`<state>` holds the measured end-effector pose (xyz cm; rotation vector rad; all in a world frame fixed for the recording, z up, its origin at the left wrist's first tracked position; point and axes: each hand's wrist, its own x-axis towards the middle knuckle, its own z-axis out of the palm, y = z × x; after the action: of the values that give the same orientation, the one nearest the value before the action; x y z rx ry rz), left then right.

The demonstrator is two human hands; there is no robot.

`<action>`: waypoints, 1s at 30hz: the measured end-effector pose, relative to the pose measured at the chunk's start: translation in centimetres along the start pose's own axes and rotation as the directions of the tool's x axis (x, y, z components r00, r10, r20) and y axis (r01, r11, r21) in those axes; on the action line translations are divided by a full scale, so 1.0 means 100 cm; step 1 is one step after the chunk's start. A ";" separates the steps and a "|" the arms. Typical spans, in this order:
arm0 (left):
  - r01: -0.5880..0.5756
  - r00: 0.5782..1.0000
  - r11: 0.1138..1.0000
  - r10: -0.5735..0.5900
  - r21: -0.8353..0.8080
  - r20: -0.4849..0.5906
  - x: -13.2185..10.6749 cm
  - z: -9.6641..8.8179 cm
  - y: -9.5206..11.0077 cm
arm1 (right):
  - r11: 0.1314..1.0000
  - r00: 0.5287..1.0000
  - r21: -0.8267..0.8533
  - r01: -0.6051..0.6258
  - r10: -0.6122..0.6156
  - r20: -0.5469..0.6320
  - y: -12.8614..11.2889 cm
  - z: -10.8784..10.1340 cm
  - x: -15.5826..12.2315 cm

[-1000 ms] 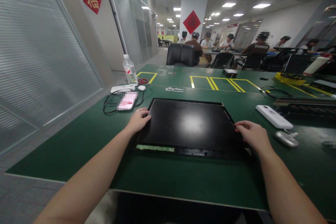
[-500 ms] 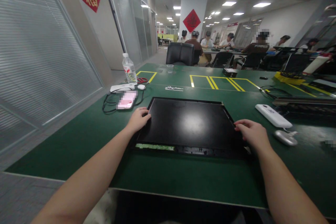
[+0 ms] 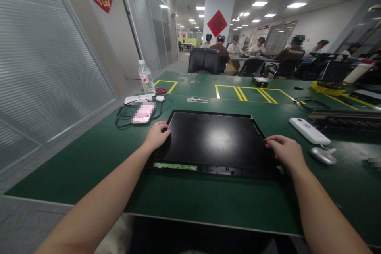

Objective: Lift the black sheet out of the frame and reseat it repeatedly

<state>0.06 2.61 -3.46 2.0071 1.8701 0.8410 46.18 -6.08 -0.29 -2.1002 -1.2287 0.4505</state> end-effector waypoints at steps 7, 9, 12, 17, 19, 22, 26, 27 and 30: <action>-0.016 1.000 0.999 0.015 0.052 0.006 -0.001 0.000 0.002 | 0.999 0.999 0.010 0.032 -0.032 -0.011 0.001 0.000 0.000; -0.021 1.000 0.998 0.021 0.064 0.004 -0.001 0.001 0.002 | 1.000 1.000 0.003 0.029 -0.029 -0.012 0.000 0.000 -0.001; -0.026 1.000 0.997 0.026 0.074 0.008 -0.001 0.001 0.002 | 1.000 1.000 0.007 0.028 -0.028 -0.015 -0.001 0.000 -0.002; -0.045 0.999 0.997 0.045 0.067 -0.002 -0.001 0.002 0.002 | 1.000 1.000 0.015 0.024 -0.024 -0.009 -0.001 0.000 -0.002; -0.042 0.999 0.997 0.043 0.066 -0.006 -0.002 0.002 0.002 | 1.000 1.000 0.014 0.013 -0.013 -0.006 -0.001 0.000 -0.001; -0.054 0.998 0.996 0.054 0.066 0.016 -0.003 0.000 0.003 | 1.000 1.000 -0.016 0.005 -0.005 -0.008 -0.001 0.000 0.000; -0.135 0.988 0.989 0.130 0.066 0.081 -0.007 -0.013 0.007 | 0.994 0.999 -0.101 0.039 -0.041 -0.011 0.002 0.000 0.002; -0.167 0.982 0.983 0.160 0.071 0.098 -0.008 -0.017 0.009 | 0.993 0.999 -0.109 0.047 -0.048 -0.009 0.003 0.000 0.002; -0.344 0.921 0.938 0.329 0.036 0.209 -0.015 -0.030 0.017 | 0.993 0.998 -0.102 0.063 -0.064 -0.006 0.005 0.001 0.004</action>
<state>-0.28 0.33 -0.43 2.4033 1.4886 0.6269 46.65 -5.89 -0.70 -2.1382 -1.3346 0.3561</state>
